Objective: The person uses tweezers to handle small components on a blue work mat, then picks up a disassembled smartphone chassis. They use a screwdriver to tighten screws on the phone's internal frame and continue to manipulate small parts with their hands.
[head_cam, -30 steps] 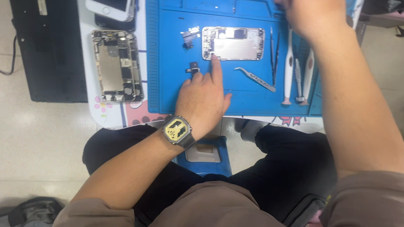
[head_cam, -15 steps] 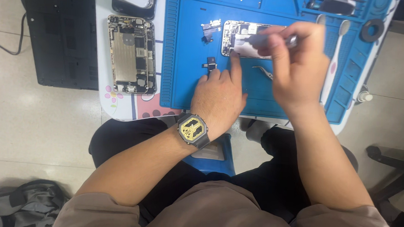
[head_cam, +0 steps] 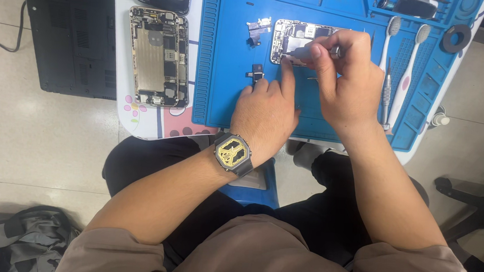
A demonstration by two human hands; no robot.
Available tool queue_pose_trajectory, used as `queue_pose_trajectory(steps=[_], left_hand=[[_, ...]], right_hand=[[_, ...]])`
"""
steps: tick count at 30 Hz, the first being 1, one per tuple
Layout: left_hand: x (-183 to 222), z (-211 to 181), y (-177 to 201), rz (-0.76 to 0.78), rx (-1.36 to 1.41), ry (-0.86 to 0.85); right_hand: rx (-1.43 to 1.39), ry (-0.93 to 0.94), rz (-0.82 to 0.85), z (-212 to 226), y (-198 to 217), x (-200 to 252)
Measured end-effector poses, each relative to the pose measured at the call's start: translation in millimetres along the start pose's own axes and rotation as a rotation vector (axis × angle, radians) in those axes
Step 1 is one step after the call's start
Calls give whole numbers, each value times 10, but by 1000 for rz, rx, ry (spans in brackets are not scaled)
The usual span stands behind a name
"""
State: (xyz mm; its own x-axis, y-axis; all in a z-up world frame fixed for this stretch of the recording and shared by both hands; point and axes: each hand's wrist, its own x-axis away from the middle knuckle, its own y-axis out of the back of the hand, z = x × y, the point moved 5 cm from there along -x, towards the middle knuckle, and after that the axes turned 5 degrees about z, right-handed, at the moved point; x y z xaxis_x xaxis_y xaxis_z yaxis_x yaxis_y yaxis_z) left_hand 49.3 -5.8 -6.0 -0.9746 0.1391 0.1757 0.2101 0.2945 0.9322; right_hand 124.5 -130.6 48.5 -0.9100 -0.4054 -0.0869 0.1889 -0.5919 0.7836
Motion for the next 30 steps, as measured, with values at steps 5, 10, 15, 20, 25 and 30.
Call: queue_pose_trajectory(steps=[5,10,15,20,25,30], left_hand=[[-9,-3,24,-10,14,-2],[-10,0,25,33,45,3],[-8,-9,-62,-25,-45,1],[7,-30,-46,-2,-57,-48],[22,-41,81,19,-85,-58],[13,-22,-6,3,-56,-59]], right_hand=[[33,-22,5,-27,-62,-1],[20,-3,19,-5,-74,-12],[170,35,108,43,-121,-46],[394,116,212,167,-179,-254],[742,274,209,63,-144,-502],[767,227,388,63,-313,-584]])
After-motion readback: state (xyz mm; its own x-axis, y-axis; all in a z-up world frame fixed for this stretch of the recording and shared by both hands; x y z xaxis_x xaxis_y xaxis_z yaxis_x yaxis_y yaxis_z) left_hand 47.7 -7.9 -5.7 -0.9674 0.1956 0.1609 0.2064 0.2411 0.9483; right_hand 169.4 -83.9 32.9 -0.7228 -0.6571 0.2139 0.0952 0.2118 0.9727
